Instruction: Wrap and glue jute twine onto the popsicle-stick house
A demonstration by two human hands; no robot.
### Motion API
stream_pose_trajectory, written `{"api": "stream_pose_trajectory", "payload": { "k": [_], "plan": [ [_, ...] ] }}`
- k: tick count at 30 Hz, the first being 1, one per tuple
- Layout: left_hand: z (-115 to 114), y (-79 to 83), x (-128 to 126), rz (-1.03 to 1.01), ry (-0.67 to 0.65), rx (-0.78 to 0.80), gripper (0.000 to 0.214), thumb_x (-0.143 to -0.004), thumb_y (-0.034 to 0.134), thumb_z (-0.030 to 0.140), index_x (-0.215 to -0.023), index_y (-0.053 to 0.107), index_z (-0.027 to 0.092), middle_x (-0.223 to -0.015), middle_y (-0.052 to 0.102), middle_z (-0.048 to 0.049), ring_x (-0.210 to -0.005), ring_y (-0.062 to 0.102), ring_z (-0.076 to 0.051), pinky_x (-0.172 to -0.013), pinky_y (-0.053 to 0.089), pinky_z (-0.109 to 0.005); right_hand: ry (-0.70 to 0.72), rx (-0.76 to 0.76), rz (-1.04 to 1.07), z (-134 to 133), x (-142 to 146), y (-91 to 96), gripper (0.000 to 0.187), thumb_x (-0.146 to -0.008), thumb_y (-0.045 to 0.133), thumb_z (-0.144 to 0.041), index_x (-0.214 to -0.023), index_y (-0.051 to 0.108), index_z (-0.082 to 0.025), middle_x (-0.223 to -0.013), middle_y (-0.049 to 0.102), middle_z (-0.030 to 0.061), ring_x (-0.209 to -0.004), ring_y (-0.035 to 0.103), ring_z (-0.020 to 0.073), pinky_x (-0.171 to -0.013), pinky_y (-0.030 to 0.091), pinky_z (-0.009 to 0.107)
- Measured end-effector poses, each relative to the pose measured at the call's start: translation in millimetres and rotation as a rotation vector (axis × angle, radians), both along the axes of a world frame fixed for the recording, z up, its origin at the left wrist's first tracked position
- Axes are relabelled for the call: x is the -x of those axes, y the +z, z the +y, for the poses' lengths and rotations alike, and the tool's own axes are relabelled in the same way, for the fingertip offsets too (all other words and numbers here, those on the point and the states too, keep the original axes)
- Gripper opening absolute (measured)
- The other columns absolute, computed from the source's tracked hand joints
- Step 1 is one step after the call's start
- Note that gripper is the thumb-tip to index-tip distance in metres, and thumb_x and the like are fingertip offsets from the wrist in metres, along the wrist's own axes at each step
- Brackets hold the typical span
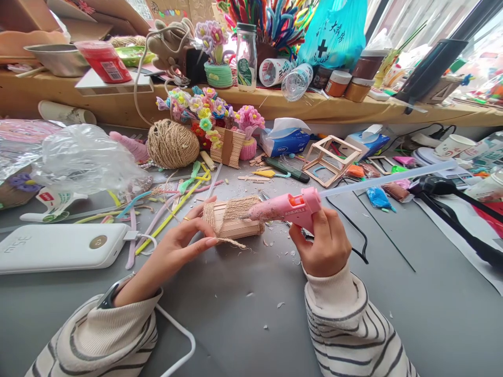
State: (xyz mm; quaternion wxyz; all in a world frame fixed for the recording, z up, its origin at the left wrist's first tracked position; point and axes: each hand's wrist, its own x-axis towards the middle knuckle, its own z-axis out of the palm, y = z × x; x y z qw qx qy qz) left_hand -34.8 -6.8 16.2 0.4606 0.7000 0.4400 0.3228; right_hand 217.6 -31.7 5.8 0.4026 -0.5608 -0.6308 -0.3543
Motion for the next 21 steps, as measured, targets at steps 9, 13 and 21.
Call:
{"api": "stream_pose_trajectory", "payload": {
  "k": [9, 13, 21],
  "plan": [
    [0.2, -1.1, 1.1, -0.008, 0.001, 0.003, 0.022, -0.076, 0.061, 0.043, -0.071, 0.057, 0.021, -0.141, 0.04, -0.0037, -0.14, 0.013, -0.024, -0.112, 0.018, -0.04, -0.032, -0.008, -0.002, -0.1, -0.7, 0.3, 0.017, -0.07, 0.061, -0.019, -0.086, 0.061, -0.016, -0.064, 0.047, -0.0005, -0.055, 0.046, 0.0099, -0.049, 0.039, 0.022],
    [0.1, -0.9, 0.9, -0.012, -0.004, 0.0, 0.022, -0.076, 0.061, 0.043, -0.071, 0.057, 0.021, -0.14, 0.042, -0.0039, -0.14, 0.013, -0.024, -0.112, 0.018, -0.04, -0.006, 0.002, 0.018, -0.1, -0.9, 0.1, 0.021, -0.071, 0.058, -0.018, -0.092, 0.062, -0.017, -0.065, 0.046, 0.0006, -0.057, 0.048, 0.0123, -0.048, 0.038, 0.024],
    [0.3, -0.1, 1.0, -0.018, -0.005, -0.016, 0.022, -0.076, 0.06, 0.041, -0.071, 0.057, 0.02, -0.14, 0.041, -0.0055, -0.14, 0.015, -0.025, -0.112, 0.019, -0.042, -0.034, -0.006, -0.011, 0.0, -0.3, 3.0, 0.024, -0.068, 0.06, -0.015, -0.092, 0.062, -0.016, -0.066, 0.047, -0.0009, -0.059, 0.049, 0.0107, -0.053, 0.04, 0.021]
  ]
}}
